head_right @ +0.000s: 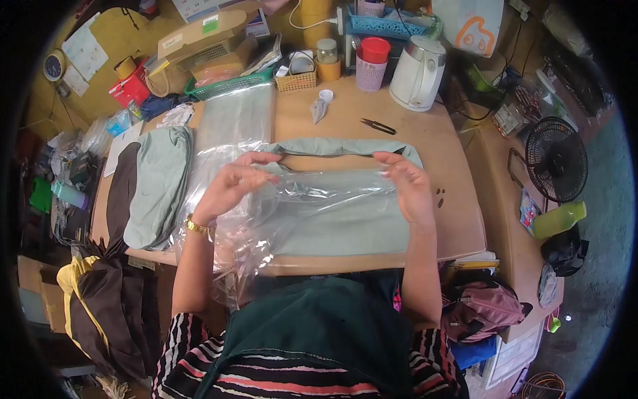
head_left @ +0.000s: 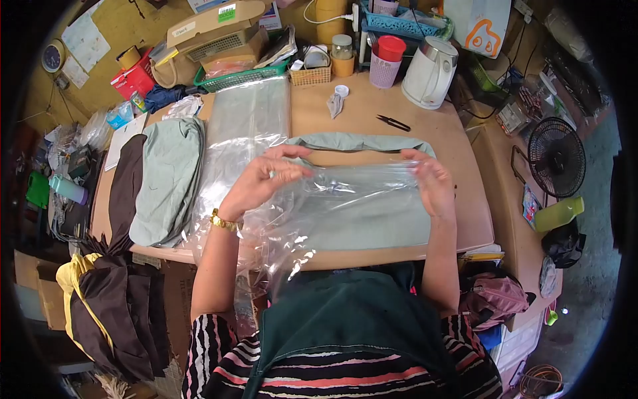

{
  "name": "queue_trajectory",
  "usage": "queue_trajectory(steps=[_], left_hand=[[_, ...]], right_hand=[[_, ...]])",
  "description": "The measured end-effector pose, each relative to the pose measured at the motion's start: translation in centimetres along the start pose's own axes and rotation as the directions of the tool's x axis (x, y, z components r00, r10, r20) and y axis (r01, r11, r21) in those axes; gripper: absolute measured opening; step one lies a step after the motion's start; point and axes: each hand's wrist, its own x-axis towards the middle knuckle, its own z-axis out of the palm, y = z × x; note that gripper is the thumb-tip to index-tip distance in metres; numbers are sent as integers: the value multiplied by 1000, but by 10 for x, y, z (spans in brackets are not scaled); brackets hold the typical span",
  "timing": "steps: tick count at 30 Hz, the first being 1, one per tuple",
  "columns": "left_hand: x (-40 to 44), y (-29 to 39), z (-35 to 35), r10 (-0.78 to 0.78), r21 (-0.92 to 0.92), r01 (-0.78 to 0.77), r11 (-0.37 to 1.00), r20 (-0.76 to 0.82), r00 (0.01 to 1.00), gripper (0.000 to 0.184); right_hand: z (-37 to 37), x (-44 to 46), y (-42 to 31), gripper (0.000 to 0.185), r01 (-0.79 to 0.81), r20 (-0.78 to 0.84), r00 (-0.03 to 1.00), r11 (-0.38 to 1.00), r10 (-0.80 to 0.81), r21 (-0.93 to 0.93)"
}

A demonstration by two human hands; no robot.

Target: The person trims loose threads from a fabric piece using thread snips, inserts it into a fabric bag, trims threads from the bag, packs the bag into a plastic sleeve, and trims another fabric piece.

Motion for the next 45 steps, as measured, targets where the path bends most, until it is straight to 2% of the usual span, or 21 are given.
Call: queue_trajectory(steps=[5, 8, 11, 13, 17, 19, 21, 23, 24, 26, 28, 29, 31, 32, 33, 35, 36, 37, 40, 43, 45], left_hand=[[-20, 5, 13, -266, -443, 492, 750, 479, 836, 21], [-29, -6, 3, -127, -160, 592, 790, 902, 413, 18], [-43, -30, -19, 96, -449, 54, 892, 304, 948, 30], [-39, -26, -44, -211, -634, 46, 772, -187, 959, 43], [-35, 3, -44, -215, -996, 11, 93, -9, 977, 50], [-42, -12, -36, -138, -588, 363, 723, 392, 910, 51], [-56, -48, -31, -218, -273, 456, 847, 604, 767, 51], [-56, -49, -62, -258, -619, 177, 765, -43, 965, 43], [-56, -31, -54, -376, -776, 161, 610, -105, 921, 37], [-62, 3, -37, -527, -838, 209, 504, -106, 843, 31], [-71, -39, -30, -207, -541, 349, 765, 307, 929, 28], [-74, -44, -30, -211, -544, 351, 762, 303, 929, 28], [-71, -42, -30, -204, -217, 347, 912, 494, 845, 28], [-70, -40, -36, -349, -410, 339, 847, 52, 936, 26], [-65, -33, -36, -453, -626, 201, 754, -274, 848, 23], [-58, -13, -31, -455, -950, 48, 308, -103, 885, 21], [-60, -11, -29, -440, -992, 8, 126, -49, 897, 21], [-76, -26, -23, -272, -747, 253, 615, 100, 957, 22], [-79, -42, -20, -353, -213, 455, 865, 386, 852, 23], [-80, -33, -23, -608, -423, 532, 734, -58, 792, 24], [-75, -25, -28, -390, -991, 63, 120, 12, 921, 28]], right_hand=[[4, 15, -4, 24, 57, -364, 928, 940, 73, 335], [-23, 18, -14, 27, -12, -637, 764, 990, 98, 138], [-49, 6, -19, 27, -133, -382, 895, 955, 231, 267], [-45, -5, -26, 26, -208, 694, 652, 952, 305, -223], [2, -9, -43, 26, -43, 444, 889, 986, 110, -159], [11, 3, -49, 25, 59, -544, 806, 882, 234, 467], [-12, -12, -21, 20, -166, -44, 956, 659, 290, 733], [-13, -17, -19, 15, -467, 444, 883, 390, 153, 794], [-13, -17, -28, 22, -584, 701, 657, 775, 277, 241], [-17, -23, -23, 28, -365, 745, 404, 840, 531, -402], [-26, -37, -5, 33, -423, 234, 887, 497, 399, 758], [-24, -37, -8, 35, -105, -24, 903, 276, 429, 955], [-18, -31, -30, 31, -390, 315, 906, 271, 282, 880], [-11, -26, -37, 31, -387, 312, 907, 270, 282, 882], [-4, -20, -42, 33, -575, 663, 671, 798, 333, 181], [9, -21, -37, 35, -145, 711, 354, 787, 608, -600], [14, -28, -27, 32, -370, 492, 794, 926, 357, -75], [14, -29, -20, 30, -372, 252, 915, 899, 314, 229], [4, -28, -3, 33, -135, -129, 925, 625, 358, 769], [-6, -42, 17, 30, -505, 242, 856, 636, 457, 584], [5, -29, -11, 26, -607, 659, 604, 794, 449, 16]])
